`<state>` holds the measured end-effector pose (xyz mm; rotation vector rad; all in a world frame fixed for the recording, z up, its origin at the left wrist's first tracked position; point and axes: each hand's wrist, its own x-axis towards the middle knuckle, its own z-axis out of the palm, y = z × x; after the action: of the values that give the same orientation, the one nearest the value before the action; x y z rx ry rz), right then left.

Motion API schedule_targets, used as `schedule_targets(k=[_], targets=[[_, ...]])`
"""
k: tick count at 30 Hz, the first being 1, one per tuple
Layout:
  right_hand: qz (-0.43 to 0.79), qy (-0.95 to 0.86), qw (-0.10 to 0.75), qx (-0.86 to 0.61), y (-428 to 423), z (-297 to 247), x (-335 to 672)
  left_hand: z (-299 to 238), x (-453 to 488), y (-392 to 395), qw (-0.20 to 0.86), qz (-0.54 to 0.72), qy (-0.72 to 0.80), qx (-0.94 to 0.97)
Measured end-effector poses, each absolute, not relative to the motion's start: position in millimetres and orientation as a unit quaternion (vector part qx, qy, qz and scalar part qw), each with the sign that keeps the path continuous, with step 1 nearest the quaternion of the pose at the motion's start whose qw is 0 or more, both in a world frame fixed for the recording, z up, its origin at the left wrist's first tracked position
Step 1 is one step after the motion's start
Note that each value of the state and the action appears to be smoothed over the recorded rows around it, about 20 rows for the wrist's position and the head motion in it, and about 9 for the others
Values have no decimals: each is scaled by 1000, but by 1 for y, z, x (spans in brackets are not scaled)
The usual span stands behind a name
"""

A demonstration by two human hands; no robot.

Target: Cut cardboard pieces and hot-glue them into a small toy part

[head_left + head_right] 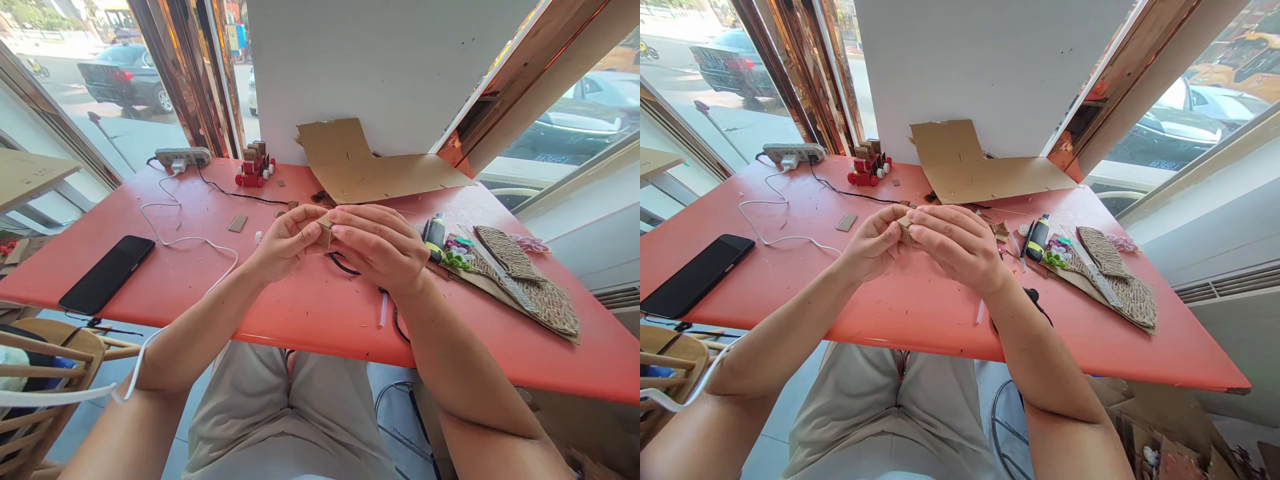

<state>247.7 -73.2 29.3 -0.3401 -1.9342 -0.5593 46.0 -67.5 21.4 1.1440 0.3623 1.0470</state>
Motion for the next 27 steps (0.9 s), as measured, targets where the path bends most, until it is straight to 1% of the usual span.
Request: schedule_targets(k=[4, 8, 11, 17, 23, 27], targets=[[-218, -812, 520, -148, -71, 27, 248, 21, 46, -67, 703, 472, 160, 508], [-250, -810, 494, -192, -70, 21, 255, 19, 47, -67, 705, 484, 155, 495], [-240, -817, 480, -208, -70, 20, 257, 19, 48, -67, 696, 485, 175, 499], [-225, -810, 521, -151, -72, 27, 247, 21, 51, -70, 677, 499, 176, 511], [-244, -812, 498, -184, -73, 27, 244, 17, 54, -72, 663, 508, 192, 515], [-270, -792, 525, -158, -74, 29, 238, 15, 57, -73, 650, 521, 193, 518]])
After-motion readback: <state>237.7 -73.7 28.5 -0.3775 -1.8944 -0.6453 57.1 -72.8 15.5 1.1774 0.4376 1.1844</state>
